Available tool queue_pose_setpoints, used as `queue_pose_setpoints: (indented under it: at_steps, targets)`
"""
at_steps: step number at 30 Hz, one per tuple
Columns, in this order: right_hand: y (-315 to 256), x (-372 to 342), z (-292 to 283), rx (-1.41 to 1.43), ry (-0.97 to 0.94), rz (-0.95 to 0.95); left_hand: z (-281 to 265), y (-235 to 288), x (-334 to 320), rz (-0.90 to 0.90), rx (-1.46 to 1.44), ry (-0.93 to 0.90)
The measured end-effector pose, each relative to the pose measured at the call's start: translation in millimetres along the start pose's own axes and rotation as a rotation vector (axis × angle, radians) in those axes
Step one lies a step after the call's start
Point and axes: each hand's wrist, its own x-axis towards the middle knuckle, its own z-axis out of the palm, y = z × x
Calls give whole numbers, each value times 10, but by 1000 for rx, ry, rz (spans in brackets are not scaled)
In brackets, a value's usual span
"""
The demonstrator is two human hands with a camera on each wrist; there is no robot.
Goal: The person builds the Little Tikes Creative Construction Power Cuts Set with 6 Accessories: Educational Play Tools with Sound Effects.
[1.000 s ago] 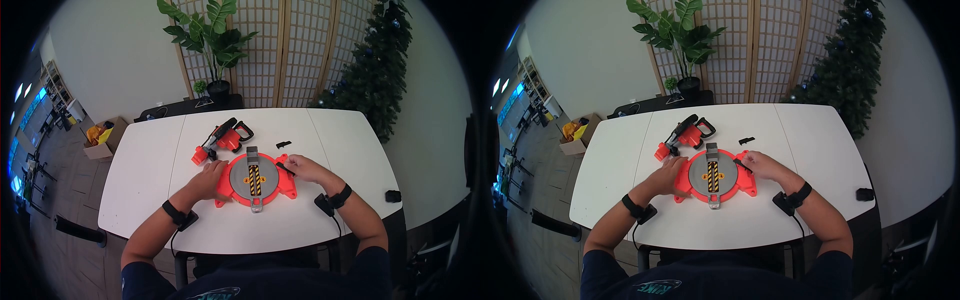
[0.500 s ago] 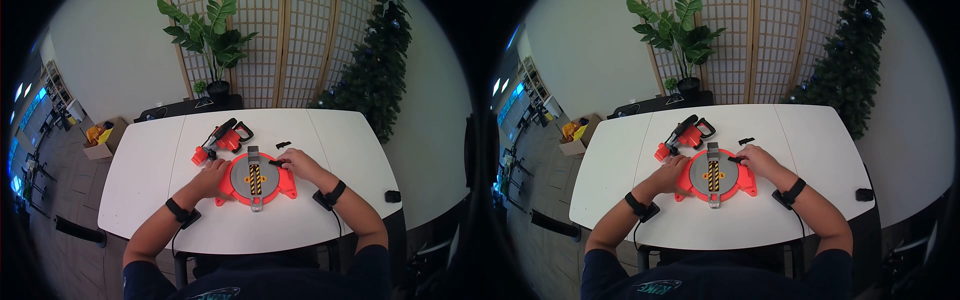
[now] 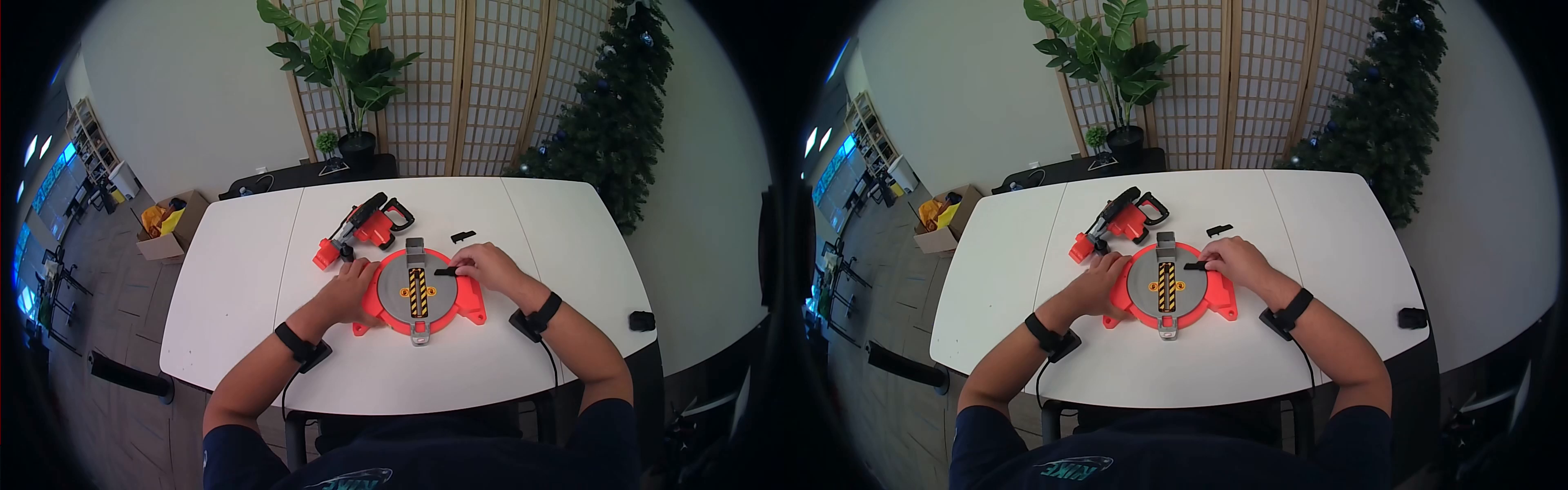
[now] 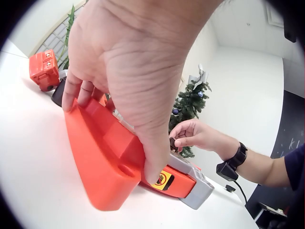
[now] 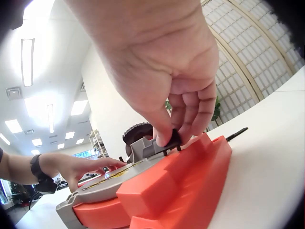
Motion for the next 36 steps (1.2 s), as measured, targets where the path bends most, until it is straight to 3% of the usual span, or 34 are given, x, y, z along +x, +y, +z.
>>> queue_pose_setpoints:
  at_steps: [14, 36]
  targets:
    - [-106, -35, -42, -212, -2, 24, 47, 54, -3, -85, 3, -31]
    - [8, -18, 19, -157, 27, -56, 31, 97, -4, -111, 1, -27]
